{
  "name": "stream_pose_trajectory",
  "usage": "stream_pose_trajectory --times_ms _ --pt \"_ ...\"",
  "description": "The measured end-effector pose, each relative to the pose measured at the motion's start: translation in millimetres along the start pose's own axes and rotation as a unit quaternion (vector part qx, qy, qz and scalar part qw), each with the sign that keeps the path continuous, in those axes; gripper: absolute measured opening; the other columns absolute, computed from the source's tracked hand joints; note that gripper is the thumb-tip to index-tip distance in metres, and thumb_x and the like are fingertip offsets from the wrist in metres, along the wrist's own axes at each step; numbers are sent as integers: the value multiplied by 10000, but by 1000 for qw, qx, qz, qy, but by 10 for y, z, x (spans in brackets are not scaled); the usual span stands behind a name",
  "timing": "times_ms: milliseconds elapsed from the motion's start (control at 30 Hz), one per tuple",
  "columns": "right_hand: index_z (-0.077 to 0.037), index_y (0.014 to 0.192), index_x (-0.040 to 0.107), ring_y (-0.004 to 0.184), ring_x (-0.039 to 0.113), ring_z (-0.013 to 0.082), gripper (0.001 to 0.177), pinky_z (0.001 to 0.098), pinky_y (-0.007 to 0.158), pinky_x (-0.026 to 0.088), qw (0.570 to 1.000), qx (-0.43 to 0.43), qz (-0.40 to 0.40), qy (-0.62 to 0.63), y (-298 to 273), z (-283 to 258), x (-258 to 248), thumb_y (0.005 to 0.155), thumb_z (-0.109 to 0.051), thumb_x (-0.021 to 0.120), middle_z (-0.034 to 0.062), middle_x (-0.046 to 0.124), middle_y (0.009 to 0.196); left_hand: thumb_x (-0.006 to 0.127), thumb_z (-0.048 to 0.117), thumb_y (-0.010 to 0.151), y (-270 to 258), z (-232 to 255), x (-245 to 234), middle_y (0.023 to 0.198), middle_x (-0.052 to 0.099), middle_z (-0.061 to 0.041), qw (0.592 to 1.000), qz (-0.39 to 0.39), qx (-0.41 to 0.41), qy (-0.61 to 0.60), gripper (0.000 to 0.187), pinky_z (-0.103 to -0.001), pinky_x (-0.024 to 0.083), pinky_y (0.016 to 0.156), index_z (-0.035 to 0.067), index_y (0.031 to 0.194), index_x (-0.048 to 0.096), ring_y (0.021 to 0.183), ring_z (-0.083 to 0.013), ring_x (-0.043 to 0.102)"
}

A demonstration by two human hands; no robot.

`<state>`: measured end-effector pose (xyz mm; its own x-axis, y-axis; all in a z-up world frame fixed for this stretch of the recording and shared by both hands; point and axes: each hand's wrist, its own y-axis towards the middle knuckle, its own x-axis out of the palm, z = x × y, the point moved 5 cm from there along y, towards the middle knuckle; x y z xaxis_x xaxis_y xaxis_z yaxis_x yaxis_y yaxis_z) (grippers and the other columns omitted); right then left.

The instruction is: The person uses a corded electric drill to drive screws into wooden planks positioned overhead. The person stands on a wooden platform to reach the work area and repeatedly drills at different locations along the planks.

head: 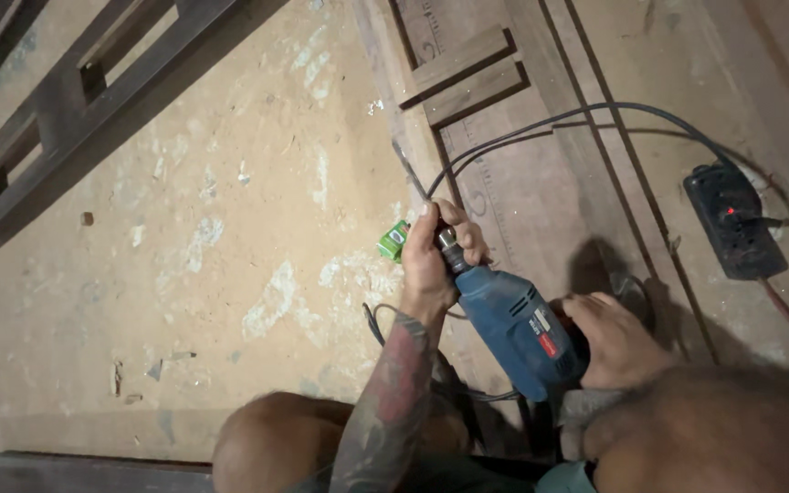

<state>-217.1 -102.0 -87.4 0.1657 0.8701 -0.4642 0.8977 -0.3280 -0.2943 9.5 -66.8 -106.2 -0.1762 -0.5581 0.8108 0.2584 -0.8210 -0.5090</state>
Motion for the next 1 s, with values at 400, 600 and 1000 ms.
stream_pose_trajectory --times_ms 400,600,1000 --pt "-79 1253 617 1096 639 327 826 427 939 495 991 43 -80 99 126 143 79 580 -432 940 139 688 1133 533 338 1123 -256 -41 343 777 585 -120 983 -36 -6 182 327 -341 489 584 31 1010 535 625 -207 564" --pt "60 1244 563 1103 572 443 890 560 981 408 997 -71 -20 4 69 181 161 649 -517 888 243 609 1140 486 378 1081 -119 230 127 678 565 -85 984 86 28 156 330 -341 492 478 80 941 517 529 -190 547" --pt "82 1240 560 1053 617 429 469 553 943 502 938 -209 247 -126 20 68 49 812 -107 591 247 609 1199 732 248 907 -298 399 562 896 628 -82 977 -59 93 185 309 -500 613 875 120 1055 492 787 -250 674"
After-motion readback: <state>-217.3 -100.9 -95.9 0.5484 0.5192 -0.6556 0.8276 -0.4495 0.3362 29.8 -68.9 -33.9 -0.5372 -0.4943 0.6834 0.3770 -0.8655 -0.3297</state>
